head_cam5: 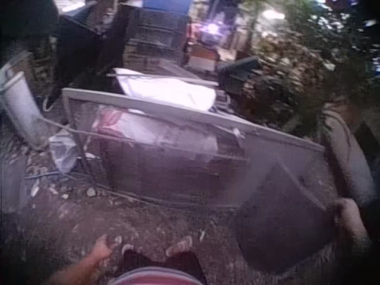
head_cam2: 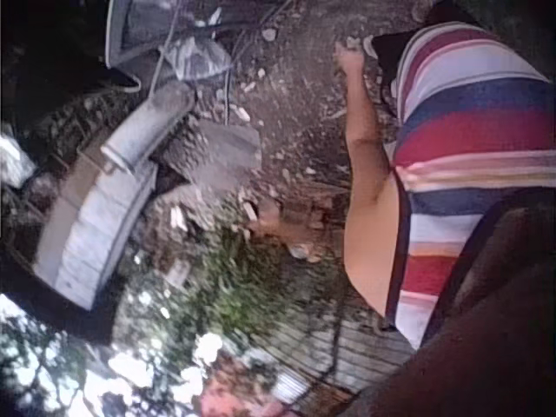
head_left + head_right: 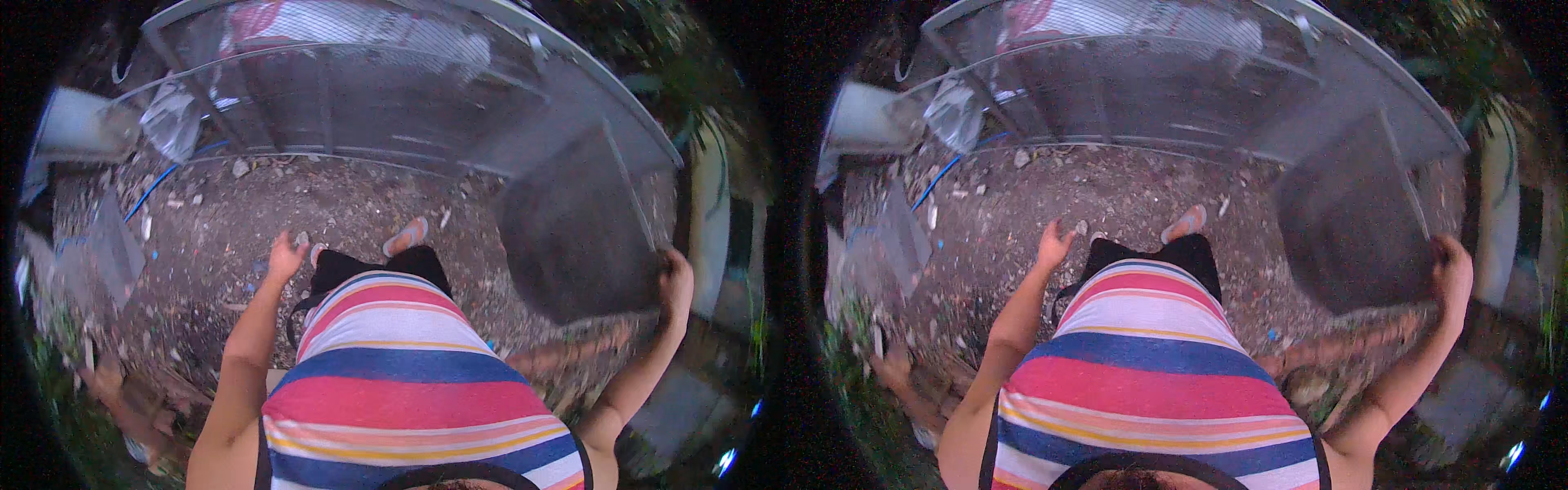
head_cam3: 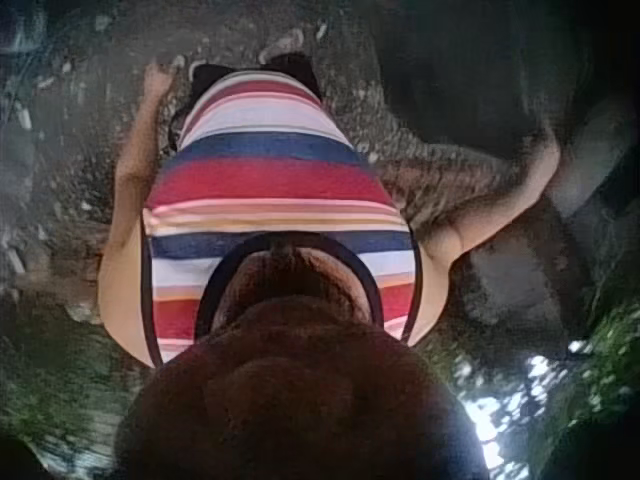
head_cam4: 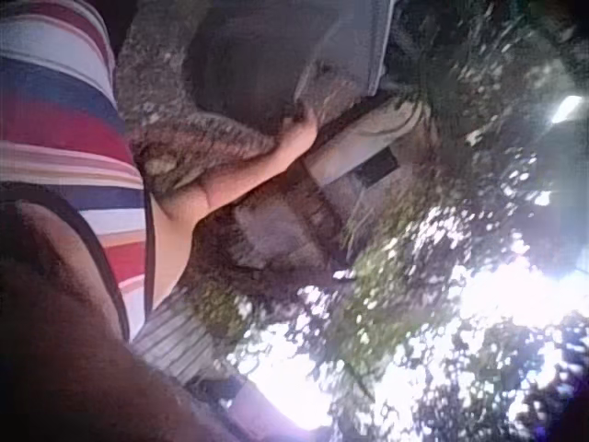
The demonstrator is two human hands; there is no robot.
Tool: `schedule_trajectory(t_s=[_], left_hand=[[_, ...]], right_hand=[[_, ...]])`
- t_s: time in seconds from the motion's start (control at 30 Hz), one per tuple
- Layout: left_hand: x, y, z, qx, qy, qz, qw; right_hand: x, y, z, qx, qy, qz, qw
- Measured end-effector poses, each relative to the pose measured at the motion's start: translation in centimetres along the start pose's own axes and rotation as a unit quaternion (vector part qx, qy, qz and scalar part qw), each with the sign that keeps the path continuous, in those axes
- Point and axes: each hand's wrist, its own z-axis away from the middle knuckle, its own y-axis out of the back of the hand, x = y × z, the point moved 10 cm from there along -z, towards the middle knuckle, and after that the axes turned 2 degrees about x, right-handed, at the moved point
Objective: The person uses a knife to pry and remove a metal mesh screen from its frame. They handle the metal frame and the detached mesh piece one at a time while working in an outdoor yard.
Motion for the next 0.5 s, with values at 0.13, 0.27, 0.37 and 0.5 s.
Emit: schedule_trajectory(t_s=[0.13,0.27,0.37,0.5], left_hand=[[22.2,5.6,1.6,-0.020,-0.343,0.017,0.939],[36.0,13.0,7.6,0.024,-0.549,0.068,0.833],[42.4,14.5,10.3,0.081,-0.643,0.056,0.760],[42.2,8.4,4.9,-0.084,-0.601,-0.079,0.791]], right_hand=[[-8.2,5.4,4.5,0.009,0.018,0.064,0.998],[-19.0,6.5,6.0,0.029,0.157,0.067,0.985],[-25.1,6.1,6.1,0.037,0.242,0.078,0.966],[-28.2,3.0,4.7,0.114,0.298,-0.004,0.948]])
